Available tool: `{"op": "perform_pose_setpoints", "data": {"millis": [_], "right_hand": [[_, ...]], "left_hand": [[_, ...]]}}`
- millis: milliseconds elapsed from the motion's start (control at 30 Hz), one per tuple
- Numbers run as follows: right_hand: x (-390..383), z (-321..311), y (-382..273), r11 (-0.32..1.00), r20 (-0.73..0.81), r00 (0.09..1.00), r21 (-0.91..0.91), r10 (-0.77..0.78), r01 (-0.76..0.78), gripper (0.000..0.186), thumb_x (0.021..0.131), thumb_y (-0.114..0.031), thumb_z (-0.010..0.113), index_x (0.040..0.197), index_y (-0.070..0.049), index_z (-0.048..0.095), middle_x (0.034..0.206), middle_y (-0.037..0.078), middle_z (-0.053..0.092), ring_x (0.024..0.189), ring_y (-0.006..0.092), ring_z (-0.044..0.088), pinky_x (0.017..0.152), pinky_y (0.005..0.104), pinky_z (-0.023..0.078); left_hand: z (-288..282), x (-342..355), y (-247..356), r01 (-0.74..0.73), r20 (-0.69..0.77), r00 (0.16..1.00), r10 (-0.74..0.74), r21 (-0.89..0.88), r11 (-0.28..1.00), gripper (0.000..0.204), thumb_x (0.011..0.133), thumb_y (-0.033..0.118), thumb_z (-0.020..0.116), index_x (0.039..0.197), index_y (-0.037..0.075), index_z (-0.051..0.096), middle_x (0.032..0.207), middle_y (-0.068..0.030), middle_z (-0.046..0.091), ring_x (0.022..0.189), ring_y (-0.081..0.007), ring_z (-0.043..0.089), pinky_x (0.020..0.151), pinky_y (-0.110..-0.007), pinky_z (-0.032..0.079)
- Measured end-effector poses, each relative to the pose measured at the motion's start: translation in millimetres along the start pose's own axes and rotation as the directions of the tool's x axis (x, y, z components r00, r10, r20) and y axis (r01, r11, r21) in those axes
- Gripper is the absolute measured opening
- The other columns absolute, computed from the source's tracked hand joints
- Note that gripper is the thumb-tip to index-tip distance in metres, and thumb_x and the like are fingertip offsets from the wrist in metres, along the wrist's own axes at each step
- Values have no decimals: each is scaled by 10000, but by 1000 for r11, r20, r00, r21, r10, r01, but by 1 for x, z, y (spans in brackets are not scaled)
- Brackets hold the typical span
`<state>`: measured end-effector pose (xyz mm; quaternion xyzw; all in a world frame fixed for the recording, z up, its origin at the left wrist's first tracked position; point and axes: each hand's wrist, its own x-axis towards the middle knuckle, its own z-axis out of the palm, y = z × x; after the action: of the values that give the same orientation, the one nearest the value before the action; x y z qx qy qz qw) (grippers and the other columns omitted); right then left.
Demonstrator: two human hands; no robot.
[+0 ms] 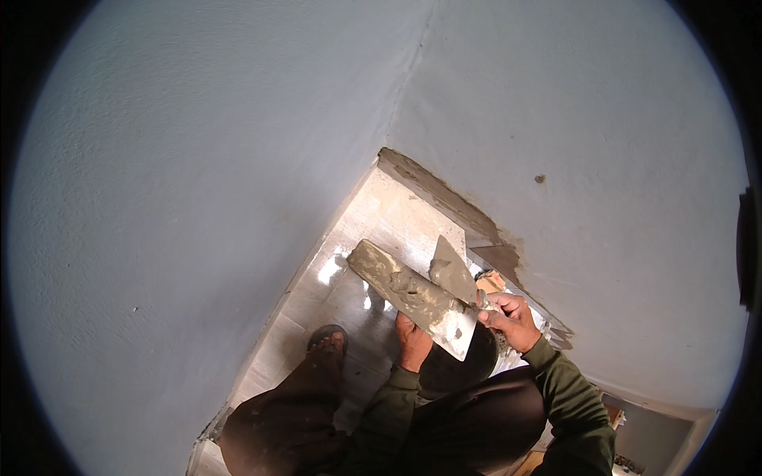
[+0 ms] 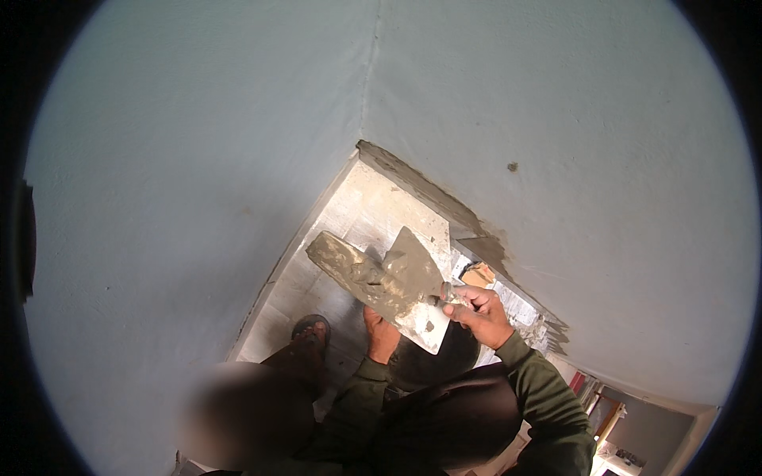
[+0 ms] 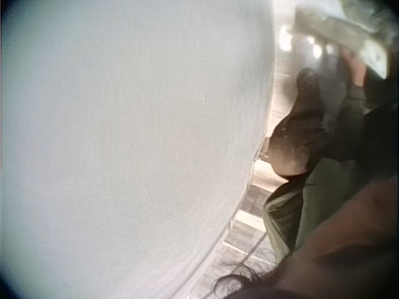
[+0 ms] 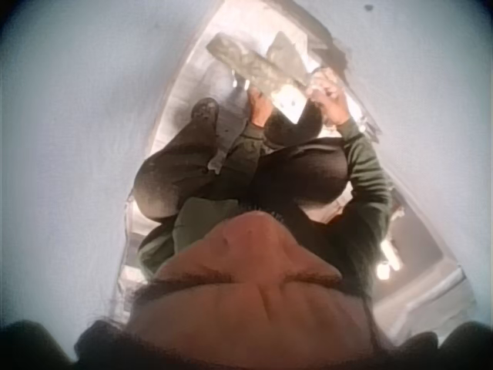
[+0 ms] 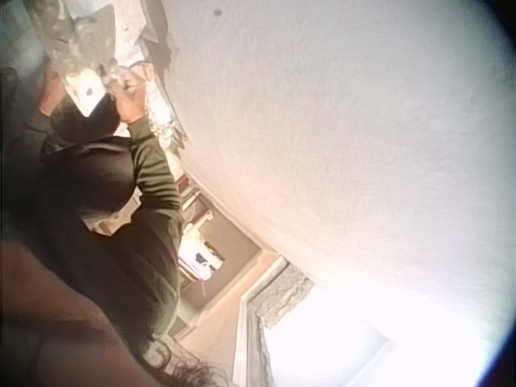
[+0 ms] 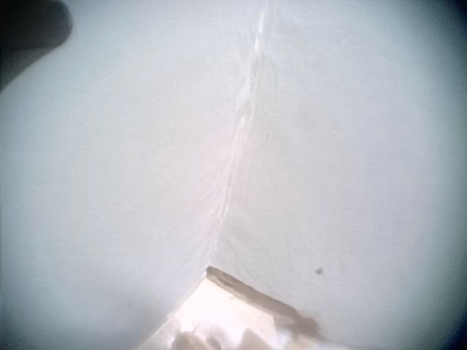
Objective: The person applies plaster to the base of a wall using a trowel and a hawk. They take plaster from a bucket with the trowel, place it onto the hawk, and then use the trowel to spread the plaster onto the wall surface along the floor edge.
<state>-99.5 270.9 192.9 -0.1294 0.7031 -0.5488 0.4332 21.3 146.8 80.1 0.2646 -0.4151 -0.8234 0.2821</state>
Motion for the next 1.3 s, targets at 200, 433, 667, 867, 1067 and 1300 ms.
{"op": "perform_pose_setpoints", "data": {"millis": [200,433,667,867,1067,1300], "right_hand": [[28,-4,-19,996,-115,989,-12,91,-93,138,827,-158,632,876,-30,642,640,-54,524,533,21,419,474,193,326],[127,12,-26,976,-127,977,-115,169,-184,211,838,-231,595,772,-33,629,571,18,543,433,59,401,408,222,307],[223,19,-12,962,-185,960,-137,209,-236,262,770,-257,611,659,-20,607,529,52,550,407,95,431,392,262,334],[257,26,-17,910,-217,937,-257,275,-327,252,772,-305,590,663,-78,586,550,29,550,408,92,400,379,265,292],[278,22,-21,905,-243,922,-232,302,-358,245,781,-283,584,631,-90,564,542,31,543,412,96,390,371,274,275],[276,19,-30,913,-235,916,-178,323,-368,248,782,-272,586,628,-80,565,528,40,529,402,100,374,365,274,270]], "left_hand": [[-6,1,-4,46,-15,999,-45,47,998,237,858,119,546,1029,-45,554,1009,-81,613,901,-153,565,790,-292,457],[-5,0,-3,-13,-36,999,17,109,994,209,856,102,538,1003,-40,579,973,-82,626,876,-145,573,770,-282,466],[-5,-4,-2,-8,-29,999,13,151,988,243,854,148,553,1010,-39,568,969,-79,617,883,-145,563,790,-287,456],[-7,-5,-5,11,-86,996,-6,56,998,248,856,152,556,1010,-42,566,987,-88,614,887,-151,566,787,-286,461],[-12,-4,-9,-40,-44,998,52,238,971,251,853,146,567,1025,-36,558,998,-90,612,889,-152,570,786,-283,464],[-13,-5,-13,10,-66,998,-4,95,995,250,849,134,572,1032,-35,554,998,-89,611,890,-153,570,788,-285,466]]}}
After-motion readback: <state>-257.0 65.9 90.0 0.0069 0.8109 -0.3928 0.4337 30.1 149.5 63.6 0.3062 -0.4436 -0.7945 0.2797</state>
